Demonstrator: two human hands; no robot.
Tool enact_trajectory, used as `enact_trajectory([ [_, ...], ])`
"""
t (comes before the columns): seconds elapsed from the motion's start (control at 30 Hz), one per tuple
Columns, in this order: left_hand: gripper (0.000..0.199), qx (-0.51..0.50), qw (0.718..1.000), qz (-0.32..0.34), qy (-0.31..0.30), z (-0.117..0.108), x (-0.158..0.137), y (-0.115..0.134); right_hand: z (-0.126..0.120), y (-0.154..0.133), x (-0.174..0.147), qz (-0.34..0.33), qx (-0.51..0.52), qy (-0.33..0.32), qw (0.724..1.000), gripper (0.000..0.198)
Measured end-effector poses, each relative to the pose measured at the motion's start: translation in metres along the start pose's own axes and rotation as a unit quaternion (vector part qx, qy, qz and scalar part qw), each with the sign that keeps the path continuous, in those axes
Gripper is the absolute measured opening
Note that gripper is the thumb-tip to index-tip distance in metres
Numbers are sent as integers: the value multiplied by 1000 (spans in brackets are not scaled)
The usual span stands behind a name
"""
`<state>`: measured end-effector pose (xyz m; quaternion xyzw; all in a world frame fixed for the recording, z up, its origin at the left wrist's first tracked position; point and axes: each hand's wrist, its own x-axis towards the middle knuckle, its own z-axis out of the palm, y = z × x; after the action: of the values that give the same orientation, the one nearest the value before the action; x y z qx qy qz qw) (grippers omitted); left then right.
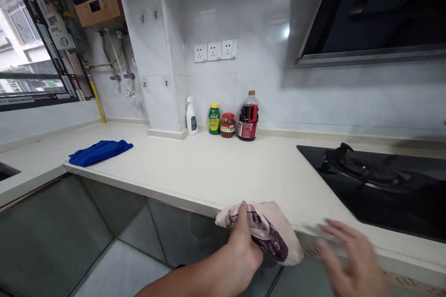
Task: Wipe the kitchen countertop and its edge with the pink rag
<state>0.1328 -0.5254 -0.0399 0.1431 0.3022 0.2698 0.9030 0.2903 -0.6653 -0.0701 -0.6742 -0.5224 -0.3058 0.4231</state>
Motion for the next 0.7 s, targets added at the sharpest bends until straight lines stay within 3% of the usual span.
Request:
enact_trajectory([
  [0.1, 48, -22, 999, -35, -11, -1, -7, 13, 37, -81, -11, -134, -14, -64, 989, 30],
  [0.17, 37, -14, 998, -53, -13, -9, -10, 23, 59, -102, -11, -164, -45, -96, 981, 38],
  [0.3, 42, 82, 991, -107, -26, -45, -18, 44, 87, -91, -3, -175, -72, -107, 976, 39],
  [0.37, 48, 151, 983, -87, -54, -73, -24, 55, 94, -81, -1, -191, -78, -105, 973, 45],
  [0.43, 50, 207, 976, -31, -67, -105, -30, 69, 98, -78, 2, -208, -93, -102, 968, 52],
  [0.53, 48, 269, 957, 111, 15, -152, -39, 103, 110, -89, 10, -235, -121, -120, 957, 59],
  [0.6, 44, 309, 908, 261, 105, -177, -47, 138, 126, -106, 18, -262, -132, -140, 946, 63],
  [0.7, 39, 333, 808, 447, 194, -202, -59, 201, 161, -149, 32, -294, -118, -158, 935, 67],
])
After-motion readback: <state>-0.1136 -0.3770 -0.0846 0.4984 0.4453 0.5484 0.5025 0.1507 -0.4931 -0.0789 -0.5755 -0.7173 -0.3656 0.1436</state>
